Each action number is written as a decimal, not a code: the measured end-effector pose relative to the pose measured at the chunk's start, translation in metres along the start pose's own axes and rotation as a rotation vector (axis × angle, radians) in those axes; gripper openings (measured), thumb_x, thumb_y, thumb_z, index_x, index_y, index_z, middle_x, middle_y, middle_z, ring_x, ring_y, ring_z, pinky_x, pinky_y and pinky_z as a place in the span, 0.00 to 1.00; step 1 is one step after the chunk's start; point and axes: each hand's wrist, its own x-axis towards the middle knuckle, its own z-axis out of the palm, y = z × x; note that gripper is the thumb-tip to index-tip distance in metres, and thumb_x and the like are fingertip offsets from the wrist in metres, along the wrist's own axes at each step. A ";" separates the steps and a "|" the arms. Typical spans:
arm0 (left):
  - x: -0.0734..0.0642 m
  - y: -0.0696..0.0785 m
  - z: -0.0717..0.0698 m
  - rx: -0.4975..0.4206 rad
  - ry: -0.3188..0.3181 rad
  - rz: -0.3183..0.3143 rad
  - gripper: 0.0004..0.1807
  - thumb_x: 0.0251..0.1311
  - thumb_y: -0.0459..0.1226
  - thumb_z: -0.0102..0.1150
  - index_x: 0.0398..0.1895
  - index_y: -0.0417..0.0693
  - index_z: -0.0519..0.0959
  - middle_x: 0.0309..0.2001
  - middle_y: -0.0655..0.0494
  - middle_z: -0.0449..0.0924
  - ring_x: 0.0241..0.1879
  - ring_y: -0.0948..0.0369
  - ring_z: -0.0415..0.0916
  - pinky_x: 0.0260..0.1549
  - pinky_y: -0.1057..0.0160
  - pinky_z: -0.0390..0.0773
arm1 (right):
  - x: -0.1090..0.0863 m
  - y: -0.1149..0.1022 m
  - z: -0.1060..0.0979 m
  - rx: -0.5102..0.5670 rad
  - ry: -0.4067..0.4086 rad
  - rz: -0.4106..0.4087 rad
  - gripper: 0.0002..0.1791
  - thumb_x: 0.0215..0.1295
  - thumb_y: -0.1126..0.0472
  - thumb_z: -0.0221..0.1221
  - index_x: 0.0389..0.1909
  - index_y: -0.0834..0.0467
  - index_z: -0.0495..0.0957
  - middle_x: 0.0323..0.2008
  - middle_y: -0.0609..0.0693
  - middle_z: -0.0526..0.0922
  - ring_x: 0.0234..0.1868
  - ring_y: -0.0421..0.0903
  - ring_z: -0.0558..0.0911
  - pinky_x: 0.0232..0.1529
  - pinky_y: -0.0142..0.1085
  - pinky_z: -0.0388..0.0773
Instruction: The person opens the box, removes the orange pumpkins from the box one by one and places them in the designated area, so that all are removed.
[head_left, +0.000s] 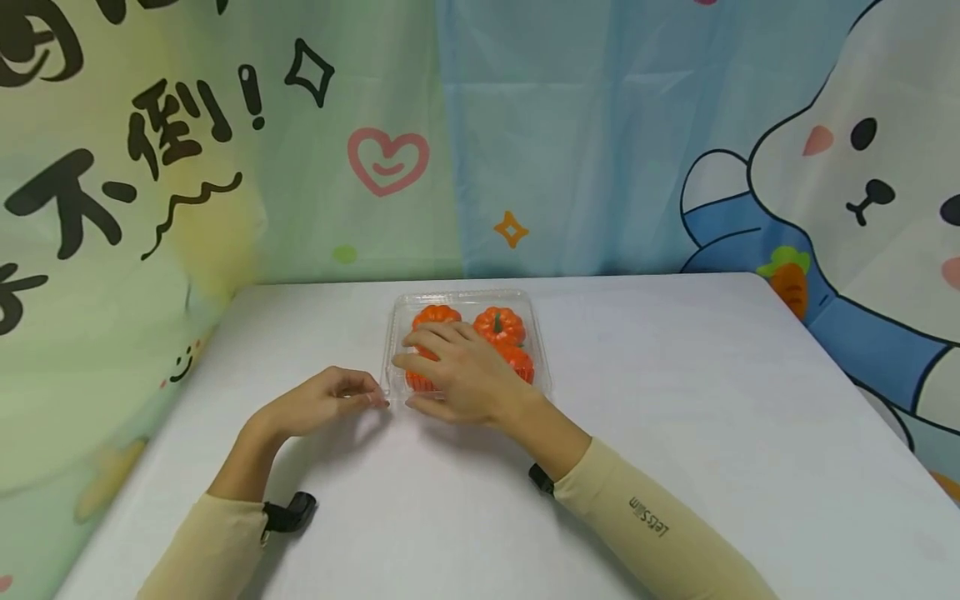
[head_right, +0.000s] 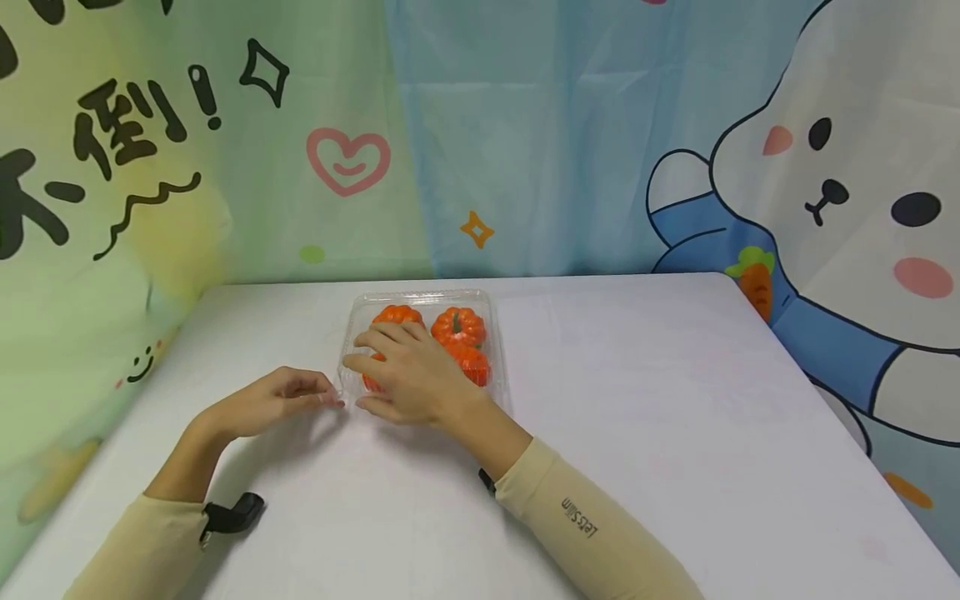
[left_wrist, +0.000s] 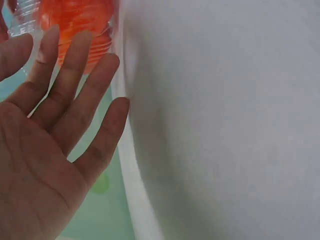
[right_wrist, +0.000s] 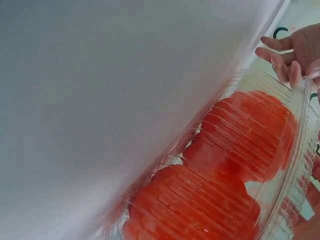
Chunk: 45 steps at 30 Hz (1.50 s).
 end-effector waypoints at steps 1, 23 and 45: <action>0.001 0.000 0.000 -0.010 -0.003 0.001 0.13 0.74 0.34 0.49 0.46 0.38 0.83 0.47 0.48 0.87 0.53 0.53 0.80 0.56 0.64 0.75 | 0.001 0.001 -0.001 0.002 0.004 -0.006 0.23 0.65 0.43 0.66 0.59 0.46 0.82 0.60 0.48 0.79 0.65 0.51 0.74 0.67 0.47 0.69; 0.002 -0.004 0.001 -0.169 -0.020 -0.096 0.12 0.73 0.36 0.51 0.47 0.36 0.80 0.47 0.41 0.86 0.52 0.49 0.82 0.52 0.58 0.81 | 0.008 -0.004 0.003 0.070 -0.143 -0.082 0.06 0.65 0.52 0.70 0.40 0.46 0.85 0.62 0.48 0.78 0.63 0.50 0.77 0.65 0.45 0.72; 0.006 -0.011 0.004 -0.284 -0.052 -0.070 0.14 0.76 0.35 0.48 0.43 0.30 0.78 0.47 0.37 0.85 0.49 0.51 0.84 0.47 0.60 0.83 | 0.017 -0.019 0.004 -0.190 -0.057 -0.176 0.09 0.67 0.62 0.62 0.28 0.48 0.84 0.40 0.41 0.76 0.44 0.42 0.73 0.42 0.33 0.70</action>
